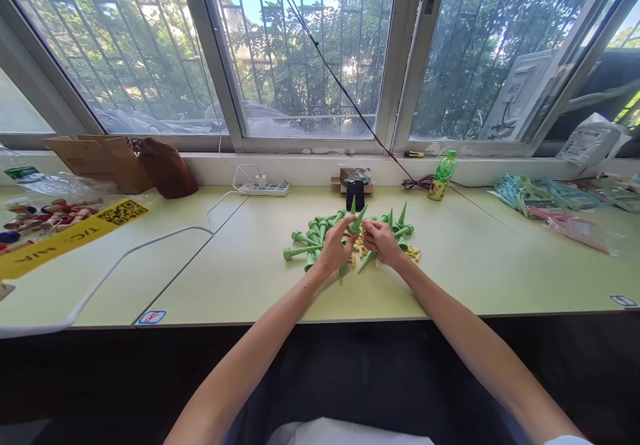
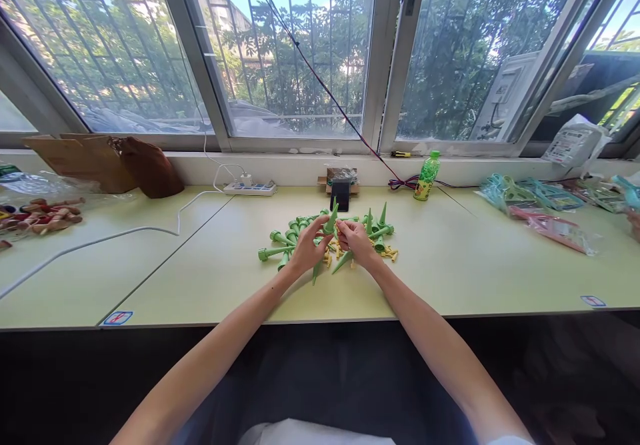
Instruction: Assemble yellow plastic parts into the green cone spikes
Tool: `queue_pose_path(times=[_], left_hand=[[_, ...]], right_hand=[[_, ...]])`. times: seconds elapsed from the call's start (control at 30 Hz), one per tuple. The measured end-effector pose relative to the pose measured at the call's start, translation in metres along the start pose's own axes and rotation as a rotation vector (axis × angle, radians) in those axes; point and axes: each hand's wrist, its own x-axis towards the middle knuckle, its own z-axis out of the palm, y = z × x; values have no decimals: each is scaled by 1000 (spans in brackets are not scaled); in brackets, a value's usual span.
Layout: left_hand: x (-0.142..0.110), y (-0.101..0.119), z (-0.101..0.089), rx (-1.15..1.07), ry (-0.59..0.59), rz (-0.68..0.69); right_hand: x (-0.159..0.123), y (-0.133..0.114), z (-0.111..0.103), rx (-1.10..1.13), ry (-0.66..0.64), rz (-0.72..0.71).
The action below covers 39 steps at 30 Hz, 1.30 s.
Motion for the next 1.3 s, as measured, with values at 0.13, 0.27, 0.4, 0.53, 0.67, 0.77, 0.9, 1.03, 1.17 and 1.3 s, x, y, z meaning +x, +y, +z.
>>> queue_pose_path(times=[0.13,0.27,0.4,0.53,0.67,0.77,0.9,1.03,1.17,1.3], left_hand=[[0,-1,0,47,3,14],[0,1,1,84,33,-15],[3,8,-2,117,113,-125],[6,12,-6,152,75,-140],[6,12,-8,117,27,-122],[6,13,-8,128,-24,-81],[8,14,-11,126,-63,-59],[11,15,-15,109,-80,-53],[14,15,-17,92,-83,-56],[14,13,-18,100,-83,-61]], right_hand=[[2,4,1,-59,28,-49],[0,2,2,-213,137,-199],[-4,-1,3,-427,216,-331],[-5,0,3,-547,121,-384],[-4,3,1,-512,50,-343],[-5,2,0,-482,53,-338],[-6,-1,1,-514,84,-338],[-5,-1,2,-556,88,-337],[-4,0,1,-564,106,-339],[-6,-1,2,-562,103,-334]])
